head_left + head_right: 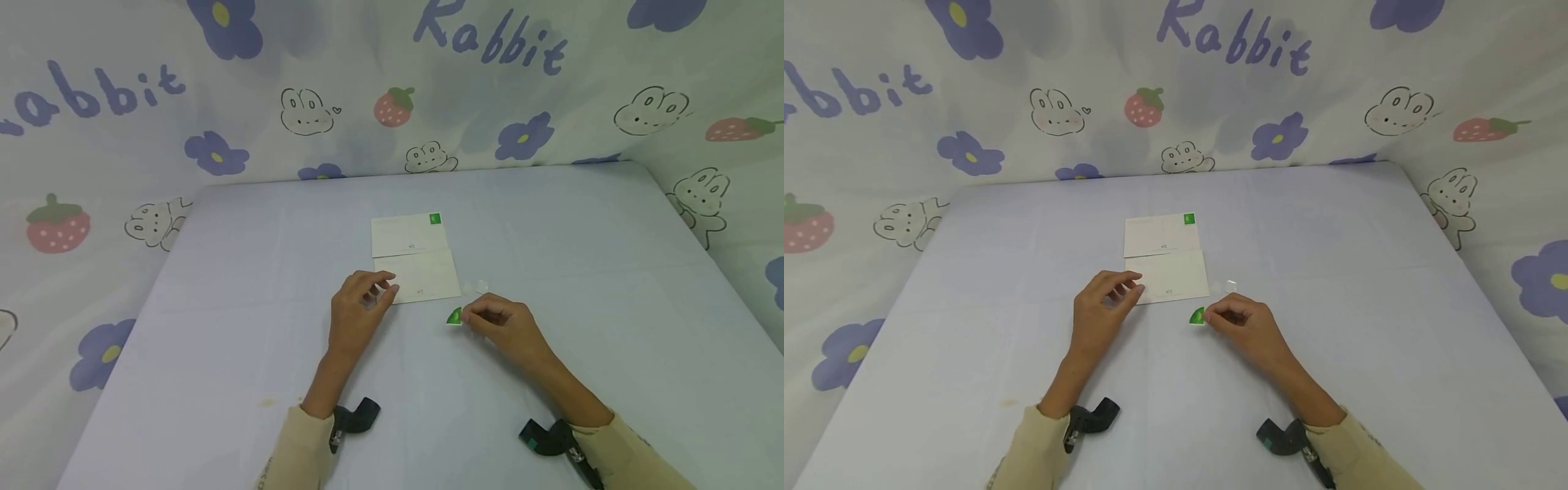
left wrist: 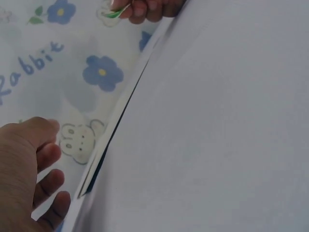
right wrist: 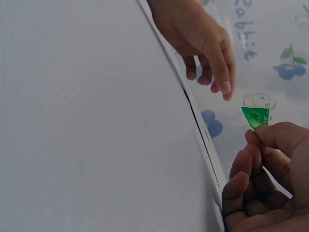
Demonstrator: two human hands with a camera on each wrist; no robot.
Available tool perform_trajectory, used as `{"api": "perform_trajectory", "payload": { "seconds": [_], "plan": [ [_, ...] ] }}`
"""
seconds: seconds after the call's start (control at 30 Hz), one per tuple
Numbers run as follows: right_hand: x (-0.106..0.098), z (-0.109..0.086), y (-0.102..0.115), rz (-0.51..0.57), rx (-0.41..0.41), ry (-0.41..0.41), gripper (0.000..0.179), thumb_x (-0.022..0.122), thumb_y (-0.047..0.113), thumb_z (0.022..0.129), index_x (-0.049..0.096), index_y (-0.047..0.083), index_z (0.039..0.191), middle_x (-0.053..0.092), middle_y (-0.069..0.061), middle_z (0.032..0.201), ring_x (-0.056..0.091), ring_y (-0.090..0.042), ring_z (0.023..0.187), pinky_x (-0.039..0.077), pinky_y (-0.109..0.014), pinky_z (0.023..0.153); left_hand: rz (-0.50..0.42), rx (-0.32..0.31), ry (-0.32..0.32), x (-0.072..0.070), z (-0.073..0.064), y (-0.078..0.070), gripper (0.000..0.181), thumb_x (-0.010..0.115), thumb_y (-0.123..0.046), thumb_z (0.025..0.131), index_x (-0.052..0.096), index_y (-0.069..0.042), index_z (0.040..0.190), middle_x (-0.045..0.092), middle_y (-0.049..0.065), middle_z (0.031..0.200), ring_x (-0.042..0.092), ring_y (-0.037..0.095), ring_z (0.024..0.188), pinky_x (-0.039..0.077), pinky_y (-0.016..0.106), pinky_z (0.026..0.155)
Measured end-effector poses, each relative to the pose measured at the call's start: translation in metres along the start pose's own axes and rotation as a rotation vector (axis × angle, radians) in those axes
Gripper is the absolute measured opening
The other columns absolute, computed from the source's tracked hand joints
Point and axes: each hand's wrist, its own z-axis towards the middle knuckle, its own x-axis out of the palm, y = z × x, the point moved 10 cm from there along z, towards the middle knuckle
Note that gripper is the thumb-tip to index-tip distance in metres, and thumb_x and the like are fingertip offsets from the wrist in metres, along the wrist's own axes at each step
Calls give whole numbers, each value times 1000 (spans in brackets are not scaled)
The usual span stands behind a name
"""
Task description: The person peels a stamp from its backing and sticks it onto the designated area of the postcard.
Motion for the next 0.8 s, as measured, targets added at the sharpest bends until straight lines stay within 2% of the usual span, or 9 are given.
{"api": "perform_trajectory", "payload": {
  "seconds": [0.3,0.53,0.8],
  "plan": [
    [-1,0,0,-11,-7,4,4,75,18,92,76,14,93,68,-4,94,59,-21,83,52,-25,72,20,-5,-19,-5,4,9,21,79,-15,88,75,-12,109,67,1,92,59,19,80,51,34,70],
    [1,0,0,-10,2,7,4,75,18,92,76,14,93,68,-4,94,59,-21,83,52,-25,72,20,-47,7,-4,4,14,20,77,-13,90,75,-13,110,66,1,94,58,18,83,50,33,72],
    [1,0,-2,-25,9,9,5,74,19,93,76,14,93,69,-4,95,60,-21,85,52,-25,73,27,-64,30,-5,6,19,19,77,-11,90,75,-11,108,66,2,94,58,19,83,51,33,74]
  ]
}}
